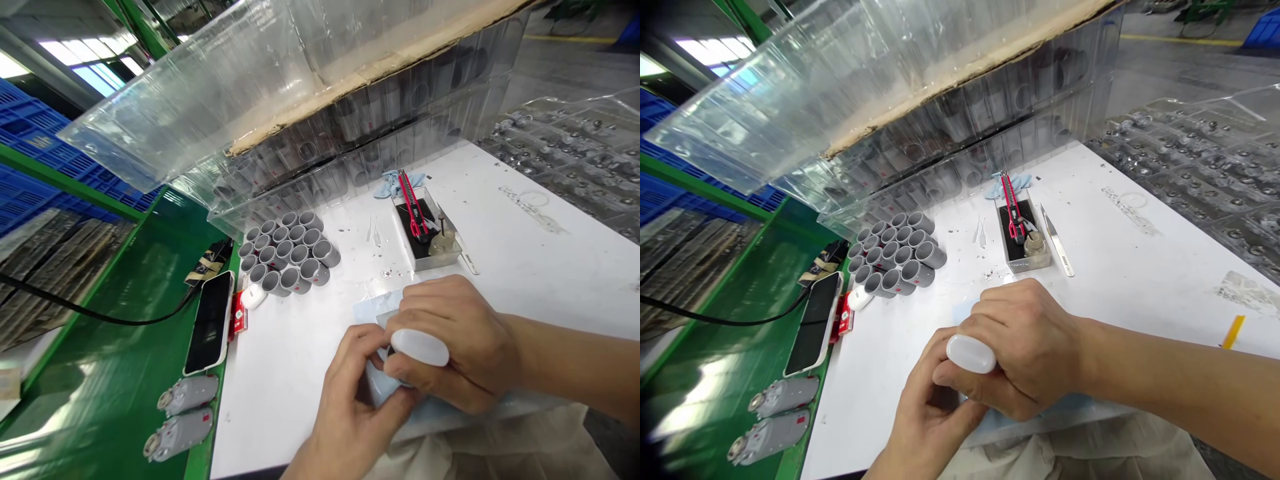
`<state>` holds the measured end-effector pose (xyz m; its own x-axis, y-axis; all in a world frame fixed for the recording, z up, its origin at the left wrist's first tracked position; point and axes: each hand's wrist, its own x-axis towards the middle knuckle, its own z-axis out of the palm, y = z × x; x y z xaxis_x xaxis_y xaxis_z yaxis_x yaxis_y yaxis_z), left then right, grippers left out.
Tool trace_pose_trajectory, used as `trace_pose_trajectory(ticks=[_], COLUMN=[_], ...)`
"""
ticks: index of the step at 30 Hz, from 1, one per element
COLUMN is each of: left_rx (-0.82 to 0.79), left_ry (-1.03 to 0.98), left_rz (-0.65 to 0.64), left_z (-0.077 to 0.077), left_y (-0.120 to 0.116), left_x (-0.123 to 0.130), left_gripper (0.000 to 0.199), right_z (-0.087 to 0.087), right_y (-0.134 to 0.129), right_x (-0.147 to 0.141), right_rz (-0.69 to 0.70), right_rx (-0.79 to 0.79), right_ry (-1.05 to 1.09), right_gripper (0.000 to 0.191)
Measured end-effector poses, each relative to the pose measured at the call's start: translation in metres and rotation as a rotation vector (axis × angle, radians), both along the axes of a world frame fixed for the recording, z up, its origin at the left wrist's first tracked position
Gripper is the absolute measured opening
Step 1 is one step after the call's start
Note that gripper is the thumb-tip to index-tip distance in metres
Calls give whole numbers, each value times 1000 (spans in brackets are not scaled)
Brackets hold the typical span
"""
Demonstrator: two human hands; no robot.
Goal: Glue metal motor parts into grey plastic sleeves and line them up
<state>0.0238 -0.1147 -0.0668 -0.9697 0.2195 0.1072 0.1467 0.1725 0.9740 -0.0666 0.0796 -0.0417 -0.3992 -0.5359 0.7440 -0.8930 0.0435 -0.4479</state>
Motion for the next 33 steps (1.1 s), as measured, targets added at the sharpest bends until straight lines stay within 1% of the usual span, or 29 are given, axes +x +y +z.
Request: trace_pose_trajectory(ticks=[3, 6, 10, 16, 22, 26, 33], left_rx=[17, 1, -8, 19, -15, -22, -1], left_ry=[5, -8, -3, -28, 20, 15, 27], left_rz=[-14, -20, -2, -4, -25, -46, -16], left_z=[-1, -4, -6, -3, -1, 0, 0], left_y=[-1, -2, -2, 0, 1, 0, 0], left_x=[2, 5, 7, 2, 0, 1, 1], left_gripper=[42, 49, 47, 41, 51, 53, 47], right_z=[0, -1, 0, 1, 2, 2, 2], right_y=[0, -1, -1, -1, -1, -1, -1], right_x=[-1, -2, -2, -2, 0, 0, -1], right_rz=[8, 12, 5, 5, 7, 9, -4], right_rx=[-11, -8, 11, 3, 11, 8, 5], right_ry=[0, 7, 7, 15, 3, 8, 19], right_gripper=[15, 15, 19, 22, 20, 20, 21])
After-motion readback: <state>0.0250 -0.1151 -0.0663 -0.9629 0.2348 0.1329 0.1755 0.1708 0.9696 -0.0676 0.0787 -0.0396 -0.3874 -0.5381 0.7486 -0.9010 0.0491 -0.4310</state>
